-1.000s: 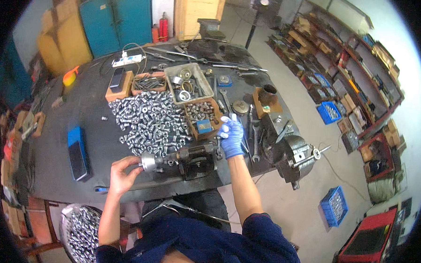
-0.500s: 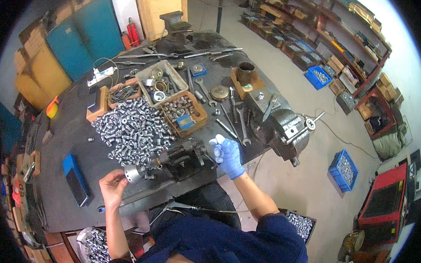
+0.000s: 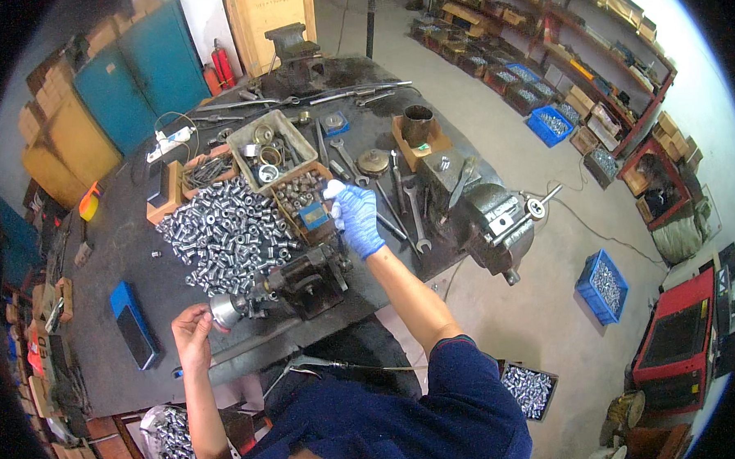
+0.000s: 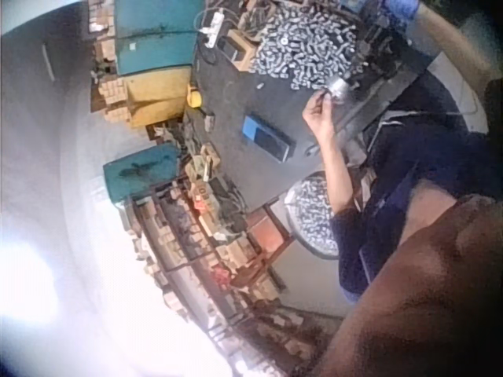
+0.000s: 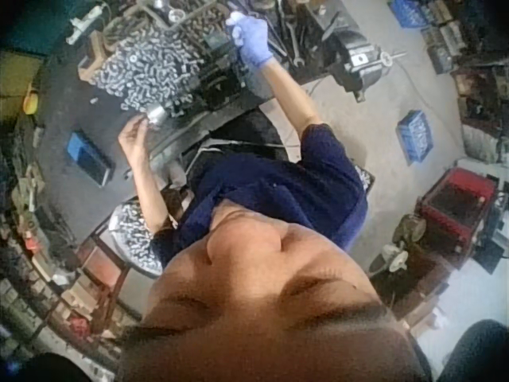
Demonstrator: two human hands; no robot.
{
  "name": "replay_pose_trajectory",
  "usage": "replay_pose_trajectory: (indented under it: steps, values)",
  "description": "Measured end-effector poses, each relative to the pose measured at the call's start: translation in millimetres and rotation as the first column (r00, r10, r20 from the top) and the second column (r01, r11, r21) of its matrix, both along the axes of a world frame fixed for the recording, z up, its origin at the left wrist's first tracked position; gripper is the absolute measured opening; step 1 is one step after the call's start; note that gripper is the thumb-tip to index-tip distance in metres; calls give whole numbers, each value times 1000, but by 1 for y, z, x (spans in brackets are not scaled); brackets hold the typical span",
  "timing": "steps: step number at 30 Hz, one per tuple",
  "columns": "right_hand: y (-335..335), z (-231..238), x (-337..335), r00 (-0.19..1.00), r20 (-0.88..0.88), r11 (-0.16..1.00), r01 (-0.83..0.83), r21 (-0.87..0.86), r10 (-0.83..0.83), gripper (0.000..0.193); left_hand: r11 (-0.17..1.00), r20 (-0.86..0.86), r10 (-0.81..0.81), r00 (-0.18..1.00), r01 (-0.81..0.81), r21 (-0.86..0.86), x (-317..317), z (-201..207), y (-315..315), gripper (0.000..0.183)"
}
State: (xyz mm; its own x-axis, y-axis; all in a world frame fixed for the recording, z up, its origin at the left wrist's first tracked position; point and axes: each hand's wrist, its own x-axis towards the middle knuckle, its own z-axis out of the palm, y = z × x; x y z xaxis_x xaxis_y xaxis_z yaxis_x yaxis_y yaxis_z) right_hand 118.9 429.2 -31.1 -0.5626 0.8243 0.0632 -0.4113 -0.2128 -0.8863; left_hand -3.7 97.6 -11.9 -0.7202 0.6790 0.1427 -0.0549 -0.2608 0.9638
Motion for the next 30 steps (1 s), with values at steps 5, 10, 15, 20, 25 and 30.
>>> replay_pose_trajectory:
  steps: [5, 10, 15, 20, 25, 30]
  values:
    - [-25, 30, 42, 969, -239, 995, -42, 88, 62, 33, 1000, -4, 12, 1000, -12, 3, 2, -2, 0, 20]
    - [-54, 24, 91, 985, -170, 999, -35, 5, 35, 34, 1000, 28, 24, 999, -24, 8, 6, -4, -3, 21]
    - [-51, -19, 99, 996, 50, 981, -62, -183, 72, 33, 1000, 57, 10, 998, -10, 4, 3, -5, 0, 21]
    - [-24, -49, 51, 975, 220, 993, -11, -114, 36, 29, 1000, 45, 25, 999, -24, -11, -1, -2, -2, 19]
    - [3, -44, -1, 967, 180, 807, 40, 589, -179, 15, 990, 9, 117, 993, -116, -74, -2, 2, -42, 15]
    - [-11, 6, 8, 996, -41, 984, 86, 157, -81, 20, 895, -81, 353, 932, -361, -261, -1, -24, -146, 14]
